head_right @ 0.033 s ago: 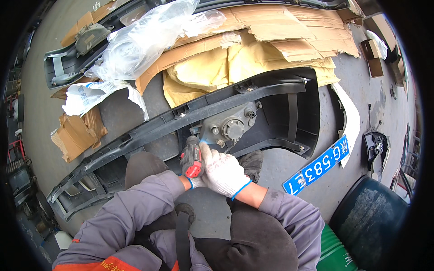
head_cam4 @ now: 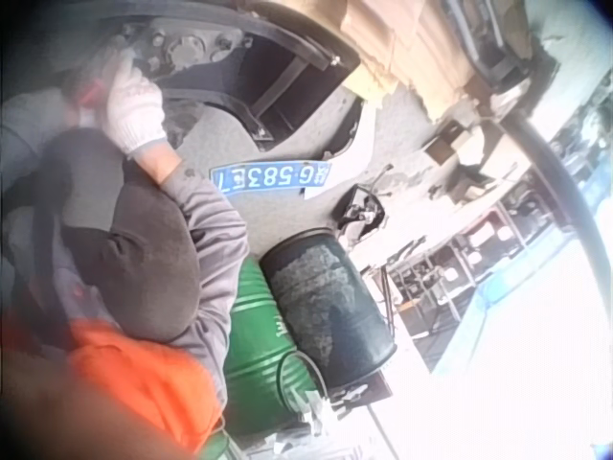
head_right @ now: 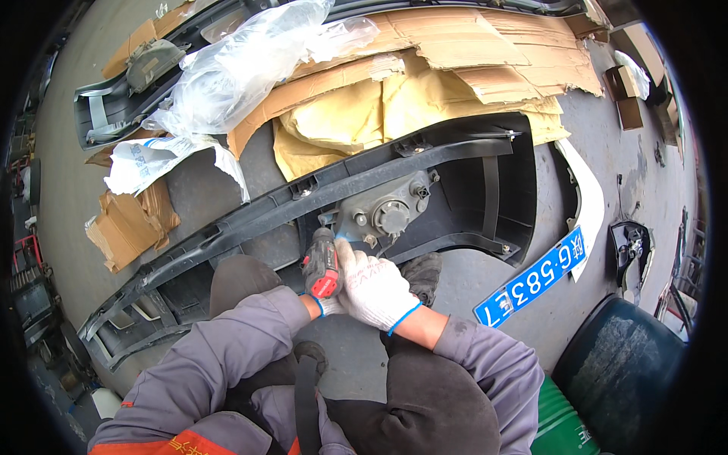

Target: The person assembles a car bumper by attaching a metal bracket using a power drill. They handle the bumper, bracket, and drill, then remove the bracket and inspect the components.

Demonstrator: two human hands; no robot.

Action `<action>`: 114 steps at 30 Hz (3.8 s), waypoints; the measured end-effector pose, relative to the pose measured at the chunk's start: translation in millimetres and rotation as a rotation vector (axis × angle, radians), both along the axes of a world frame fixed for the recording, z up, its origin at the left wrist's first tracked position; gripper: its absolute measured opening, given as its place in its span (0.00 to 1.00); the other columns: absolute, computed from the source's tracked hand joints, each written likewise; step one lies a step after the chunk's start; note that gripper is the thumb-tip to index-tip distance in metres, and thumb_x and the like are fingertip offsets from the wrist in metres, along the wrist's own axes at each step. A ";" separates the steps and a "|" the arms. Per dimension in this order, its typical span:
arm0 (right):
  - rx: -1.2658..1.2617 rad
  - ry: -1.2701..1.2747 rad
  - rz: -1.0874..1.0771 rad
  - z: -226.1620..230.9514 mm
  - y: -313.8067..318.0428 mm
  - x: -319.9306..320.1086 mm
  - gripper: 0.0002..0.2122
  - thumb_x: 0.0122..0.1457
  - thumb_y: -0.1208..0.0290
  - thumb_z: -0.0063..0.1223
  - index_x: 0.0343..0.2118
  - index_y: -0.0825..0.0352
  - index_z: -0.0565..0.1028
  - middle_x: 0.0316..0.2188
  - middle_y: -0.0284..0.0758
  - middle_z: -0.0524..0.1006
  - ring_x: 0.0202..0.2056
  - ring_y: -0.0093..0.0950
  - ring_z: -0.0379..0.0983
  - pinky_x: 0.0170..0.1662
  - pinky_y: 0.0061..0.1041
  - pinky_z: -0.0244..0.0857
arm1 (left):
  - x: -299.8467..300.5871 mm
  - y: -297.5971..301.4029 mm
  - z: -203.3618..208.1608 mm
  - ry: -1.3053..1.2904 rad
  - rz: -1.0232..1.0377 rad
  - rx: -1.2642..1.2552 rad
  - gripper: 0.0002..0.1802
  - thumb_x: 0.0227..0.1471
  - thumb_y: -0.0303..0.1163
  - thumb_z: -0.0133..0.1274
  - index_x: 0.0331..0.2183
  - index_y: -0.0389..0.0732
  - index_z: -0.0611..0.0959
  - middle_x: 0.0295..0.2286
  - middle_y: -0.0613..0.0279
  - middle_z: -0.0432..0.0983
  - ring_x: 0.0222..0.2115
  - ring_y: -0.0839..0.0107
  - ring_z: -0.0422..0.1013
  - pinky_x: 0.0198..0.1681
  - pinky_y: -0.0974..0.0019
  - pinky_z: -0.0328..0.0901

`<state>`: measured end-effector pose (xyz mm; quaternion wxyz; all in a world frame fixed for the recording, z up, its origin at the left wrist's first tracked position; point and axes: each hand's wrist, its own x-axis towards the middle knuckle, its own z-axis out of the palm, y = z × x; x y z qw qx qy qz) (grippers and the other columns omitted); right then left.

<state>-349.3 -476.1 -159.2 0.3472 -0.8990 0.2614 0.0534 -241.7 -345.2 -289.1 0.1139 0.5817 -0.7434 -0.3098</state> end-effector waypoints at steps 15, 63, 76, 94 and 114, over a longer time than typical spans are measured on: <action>0.459 0.240 -0.360 13.3 -3.1 20.1 0.43 0.57 0.53 0.60 0.67 0.72 0.51 0.42 0.58 0.79 0.44 0.57 0.78 0.49 0.46 0.73 | 5.9 -39.4 33.0 0.053 -0.136 0.594 0.34 0.65 0.44 0.43 0.68 0.47 0.61 0.69 0.54 0.52 0.71 0.60 0.45 0.74 0.55 0.39; 0.013 -0.034 0.062 -0.3 -3.7 -19.4 0.32 0.55 0.68 0.56 0.62 0.76 0.62 0.33 0.46 0.77 0.32 0.43 0.79 0.34 0.39 0.71 | 88.5 -79.7 33.6 0.443 1.157 0.726 0.25 0.63 0.50 0.52 0.31 0.35 0.82 0.24 0.62 0.76 0.21 0.73 0.70 0.22 0.64 0.64; -0.194 -0.093 0.270 21.6 -24.2 -45.2 0.24 0.60 0.69 0.46 0.59 0.74 0.67 0.30 0.38 0.77 0.29 0.32 0.79 0.33 0.30 0.71 | 86.6 -77.8 45.8 0.776 1.329 0.835 0.12 0.57 0.38 0.53 0.27 0.40 0.79 0.15 0.72 0.64 0.11 0.80 0.54 0.13 0.72 0.49; 0.122 0.249 -1.607 -37.0 118.9 -232.1 0.12 0.60 0.64 0.60 0.42 0.65 0.79 0.31 0.44 0.82 0.34 0.41 0.80 0.39 0.39 0.70 | 130.5 -70.3 85.3 1.840 0.725 0.859 0.12 0.56 0.36 0.58 0.36 0.36 0.81 0.29 0.57 0.71 0.28 0.65 0.69 0.24 0.69 0.66; -0.197 0.038 -0.805 -40.4 -98.7 -67.1 0.18 0.66 0.59 0.49 0.49 0.69 0.73 0.40 0.54 0.81 0.43 0.51 0.79 0.48 0.48 0.72 | 92.0 -78.2 92.4 0.954 0.815 0.940 0.16 0.58 0.31 0.47 0.43 0.33 0.83 0.21 0.64 0.77 0.15 0.78 0.68 0.16 0.74 0.62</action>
